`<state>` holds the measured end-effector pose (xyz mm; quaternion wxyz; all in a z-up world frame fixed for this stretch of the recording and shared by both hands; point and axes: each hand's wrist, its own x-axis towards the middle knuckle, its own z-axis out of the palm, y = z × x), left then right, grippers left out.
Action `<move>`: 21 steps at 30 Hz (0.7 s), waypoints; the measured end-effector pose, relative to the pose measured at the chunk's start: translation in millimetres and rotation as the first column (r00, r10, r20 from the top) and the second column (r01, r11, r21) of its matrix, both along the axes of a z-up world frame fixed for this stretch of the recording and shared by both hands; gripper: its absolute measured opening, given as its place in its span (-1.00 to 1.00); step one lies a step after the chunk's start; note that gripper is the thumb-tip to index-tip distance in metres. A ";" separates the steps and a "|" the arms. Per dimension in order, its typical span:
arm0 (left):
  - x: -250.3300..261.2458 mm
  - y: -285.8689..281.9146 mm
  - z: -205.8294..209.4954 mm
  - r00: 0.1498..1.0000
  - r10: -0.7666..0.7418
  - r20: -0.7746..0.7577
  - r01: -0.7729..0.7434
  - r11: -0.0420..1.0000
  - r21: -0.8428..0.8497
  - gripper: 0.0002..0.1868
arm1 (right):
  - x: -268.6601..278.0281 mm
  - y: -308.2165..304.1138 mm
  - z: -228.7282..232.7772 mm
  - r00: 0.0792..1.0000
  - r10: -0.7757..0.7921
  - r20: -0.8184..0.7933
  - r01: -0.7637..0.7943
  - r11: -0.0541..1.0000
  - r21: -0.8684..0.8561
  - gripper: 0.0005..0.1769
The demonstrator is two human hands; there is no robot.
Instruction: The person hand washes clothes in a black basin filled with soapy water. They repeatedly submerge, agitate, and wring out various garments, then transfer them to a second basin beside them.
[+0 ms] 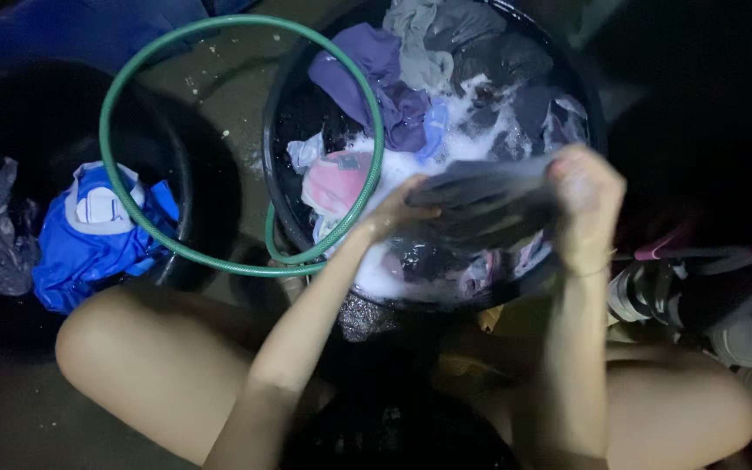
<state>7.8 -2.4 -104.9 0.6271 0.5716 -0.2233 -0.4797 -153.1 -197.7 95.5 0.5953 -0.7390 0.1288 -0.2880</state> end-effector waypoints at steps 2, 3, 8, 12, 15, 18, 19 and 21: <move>13.9 5.5 15.8 0.995 0.061 -0.080 -0.070 0.992 -0.108 -0.14 | 1.7 -6.4 23.5 0.999 -0.031 -0.041 0.027 0.996 -0.087 -0.67; 21.2 10.5 22.5 0.978 0.098 -0.183 -0.122 0.985 -0.120 -0.19 | -1.7 -11.9 29.4 0.998 -0.020 -0.062 0.016 0.997 -0.069 -0.67; 52.0 35.2 46.7 0.947 0.311 -0.085 -0.318 0.943 -0.093 -0.55 | -12.3 -35.1 -21.5 0.988 0.023 -0.153 -0.030 0.998 -0.047 -0.75; 41.8 53.2 45.8 0.824 0.407 0.394 -0.405 0.910 -0.092 -0.67 | -15.4 -51.5 -125.1 0.930 0.201 -0.309 -0.201 0.979 0.031 -0.74; 19.6 66.2 29.7 0.706 0.345 0.618 -0.391 0.918 -0.066 -0.72 | -15.4 -49.5 -207.9 0.847 0.301 -0.438 -0.255 0.953 0.162 -0.74; -8.8 76.0 7.5 0.540 0.167 0.825 -0.211 0.976 -0.059 -0.87 | -13.4 -48.5 -254.4 0.726 0.124 -0.676 -0.433 0.847 -0.310 -0.66; -16.8 76.9 0.9 0.451 0.089 0.888 -0.125 0.991 -0.035 -0.88 | -10.8 -41.1 -263.0 0.628 -0.084 -0.774 -0.537 0.674 -0.508 -0.54; -39.1 75.4 -10.4 0.496 -0.122 0.860 -0.083 0.979 0.187 -0.87 | -9.3 -18.2 -270.0 0.659 -0.249 -0.710 -0.557 0.473 -0.683 -0.58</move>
